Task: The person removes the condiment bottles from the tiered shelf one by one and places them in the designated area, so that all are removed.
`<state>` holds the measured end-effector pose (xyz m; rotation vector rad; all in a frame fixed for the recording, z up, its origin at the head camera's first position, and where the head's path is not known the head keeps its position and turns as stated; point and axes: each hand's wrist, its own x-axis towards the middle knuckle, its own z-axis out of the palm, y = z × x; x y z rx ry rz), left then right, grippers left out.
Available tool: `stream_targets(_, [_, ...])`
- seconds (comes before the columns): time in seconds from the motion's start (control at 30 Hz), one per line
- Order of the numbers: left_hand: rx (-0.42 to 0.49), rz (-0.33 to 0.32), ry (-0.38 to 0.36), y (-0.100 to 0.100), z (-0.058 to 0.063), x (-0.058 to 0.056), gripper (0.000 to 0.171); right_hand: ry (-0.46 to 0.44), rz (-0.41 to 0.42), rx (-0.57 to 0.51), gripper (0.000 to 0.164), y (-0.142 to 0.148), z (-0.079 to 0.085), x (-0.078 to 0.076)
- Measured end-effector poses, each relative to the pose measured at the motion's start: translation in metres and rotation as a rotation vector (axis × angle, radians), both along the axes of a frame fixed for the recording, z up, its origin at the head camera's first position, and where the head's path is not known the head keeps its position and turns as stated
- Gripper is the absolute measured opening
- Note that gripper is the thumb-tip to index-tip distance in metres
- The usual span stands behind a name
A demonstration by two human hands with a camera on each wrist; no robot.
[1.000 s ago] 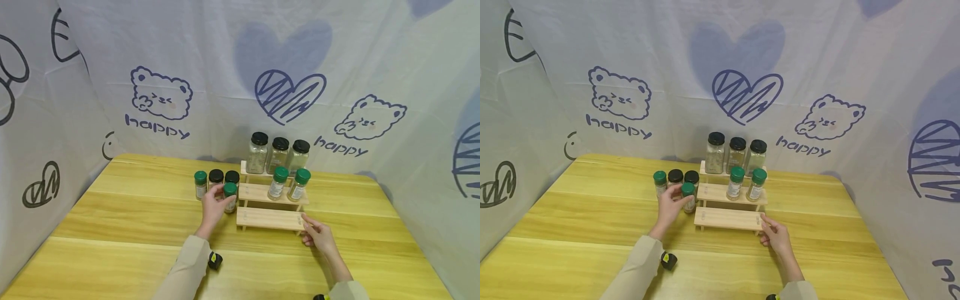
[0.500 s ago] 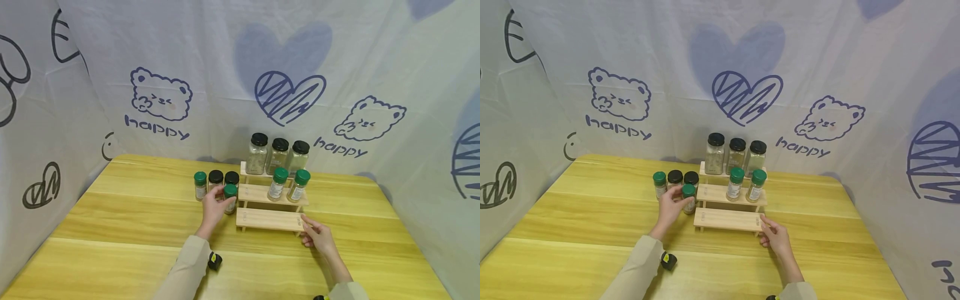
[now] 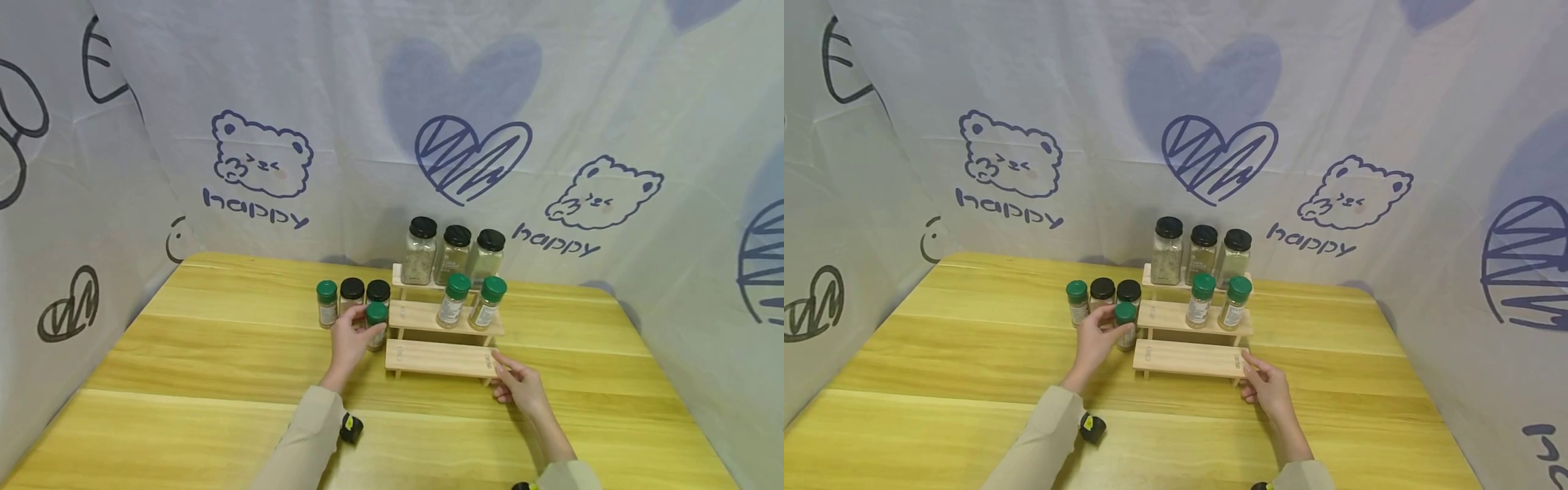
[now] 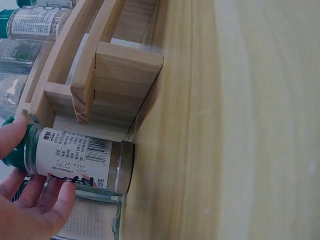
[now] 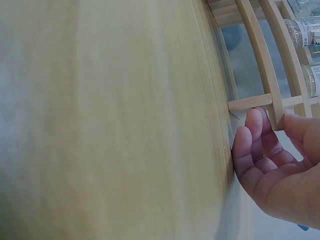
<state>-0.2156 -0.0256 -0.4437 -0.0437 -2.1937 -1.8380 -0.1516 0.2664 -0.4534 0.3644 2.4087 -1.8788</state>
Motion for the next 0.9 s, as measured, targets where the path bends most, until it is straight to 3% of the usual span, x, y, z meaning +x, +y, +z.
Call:
stream_targets(0.47, [-0.005, 0.010, -0.013, 0.001, 0.002, 0.004, 0.042, 0.004, -0.003, 0.014, 0.036, 0.001, -0.001, 0.000])
stream_targets(0.9, [0.089, 0.053, 0.021, 0.001, -0.001, 0.014, 0.038, 0.006, 0.007, 0.008, 0.036, 0.000, 0.002, 0.000])
